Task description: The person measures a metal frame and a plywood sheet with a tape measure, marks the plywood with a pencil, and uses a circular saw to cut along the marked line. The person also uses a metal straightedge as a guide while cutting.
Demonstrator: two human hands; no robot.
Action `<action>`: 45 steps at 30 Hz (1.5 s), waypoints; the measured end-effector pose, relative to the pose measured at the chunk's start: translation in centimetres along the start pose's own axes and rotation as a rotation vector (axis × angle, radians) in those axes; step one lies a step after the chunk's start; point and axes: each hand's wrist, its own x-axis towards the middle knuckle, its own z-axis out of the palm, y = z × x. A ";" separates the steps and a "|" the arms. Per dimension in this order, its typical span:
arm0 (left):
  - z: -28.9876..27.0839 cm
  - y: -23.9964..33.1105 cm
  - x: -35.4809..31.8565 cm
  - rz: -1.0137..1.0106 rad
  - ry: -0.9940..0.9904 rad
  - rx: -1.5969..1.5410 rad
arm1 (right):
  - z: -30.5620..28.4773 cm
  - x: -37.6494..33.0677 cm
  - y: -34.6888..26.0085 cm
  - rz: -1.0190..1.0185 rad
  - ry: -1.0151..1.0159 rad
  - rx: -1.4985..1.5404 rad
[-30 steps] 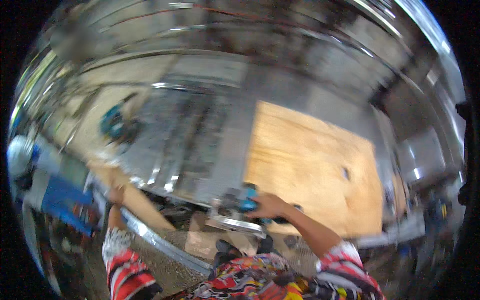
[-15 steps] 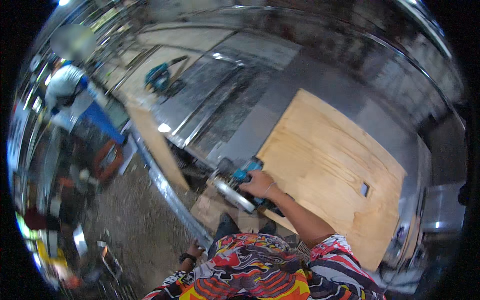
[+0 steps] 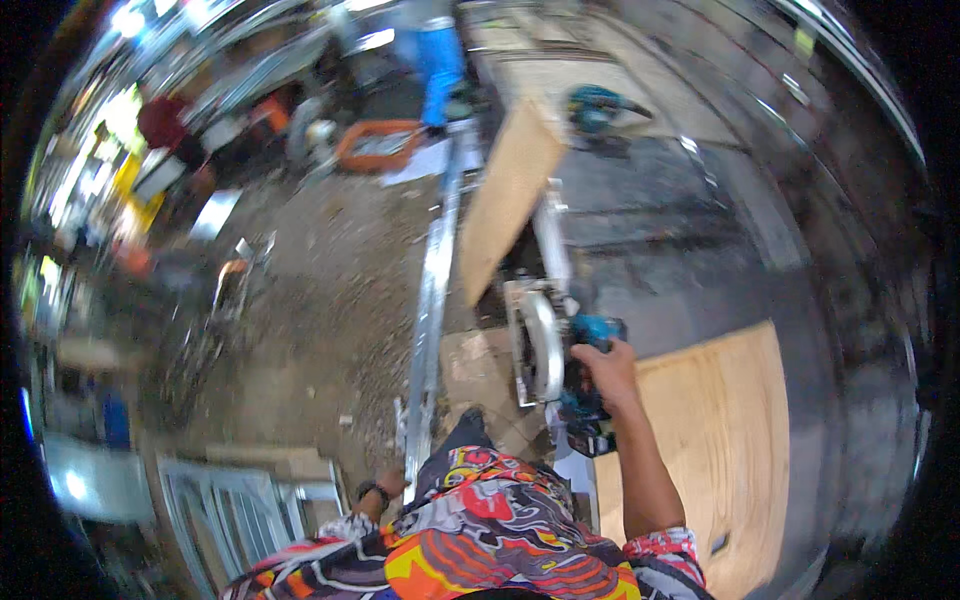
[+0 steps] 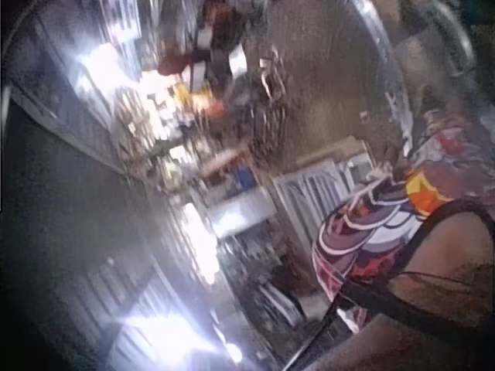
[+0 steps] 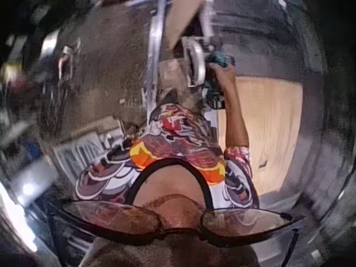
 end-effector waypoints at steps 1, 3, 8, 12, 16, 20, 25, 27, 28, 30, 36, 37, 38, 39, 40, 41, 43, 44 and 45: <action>-0.3 0.7 -0.3 -0.015 0.029 0.031 | 1.0 -0.1 -1.0 0.055 -0.068 0.091; -0.8 2.0 -1.0 0.001 0.167 -0.179 | 3.1 -0.1 -3.6 -0.014 -0.098 0.040; 2.8 -1.7 -6.4 -0.278 0.414 -0.579 | 11.5 4.0 -9.8 -0.089 -0.402 0.125; 13.0 -4.8 -14.7 -0.514 0.749 -0.407 | 29.9 11.2 -7.0 0.224 -0.602 -0.123; 21.9 -1.2 -21.5 -0.693 0.533 -1.043 | 47.8 5.6 10.0 0.242 -0.987 -0.486; 22.4 4.4 -24.5 -1.003 0.370 -1.085 | 53.9 -8.5 22.8 0.327 -1.412 -0.787; 15.9 5.1 -21.5 -0.915 0.389 -1.084 | 51.4 -20.5 15.6 0.238 -1.640 -0.652; 12.2 3.9 -19.3 -0.839 0.385 -1.042 | 50.2 -20.1 9.5 0.099 -1.752 -0.583; 10.6 3.5 -17.8 -0.795 0.379 -1.020 | 49.1 -18.7 7.2 -0.026 -1.730 -0.621; 7.5 2.7 -14.2 -0.708 0.360 -0.968 | 47.4 -13.8 3.4 -0.298 -1.668 -0.618; -1.0 1.8 -7.2 -0.519 0.263 -0.769 | 38.3 -0.1 -6.3 -0.364 -1.068 -0.511; -2.6 2.0 -6.0 -0.489 0.239 -0.730 | 35.9 2.3 -7.8 -0.322 -0.933 -0.462; -4.2 2.5 -4.8 -0.465 0.216 -0.693 | 33.2 5.0 -9.3 -0.279 -0.746 -0.382; -6.2 2.7 -3.8 -0.437 0.197 -0.653 | 30.2 7.7 -10.5 -0.265 -0.645 -0.292; -7.7 3.6 -1.8 -0.404 0.175 -0.626 | 27.3 10.5 -11.7 -0.314 -0.390 -0.264; -9.7 4.1 -0.5 -0.383 0.162 -0.594 | 24.0 12.8 -12.6 -0.360 -0.228 -0.249; -14.0 5.0 2.1 -0.321 0.152 -0.541 | 18.7 15.5 -14.3 -0.294 0.020 -0.112; -16.5 5.7 3.8 -0.292 0.150 -0.520 | 16.3 16.5 -15.3 -0.202 0.122 0.024; -18.7 6.4 5.2 -0.261 0.151 -0.501 | 13.7 17.3 -16.1 -0.071 0.218 0.142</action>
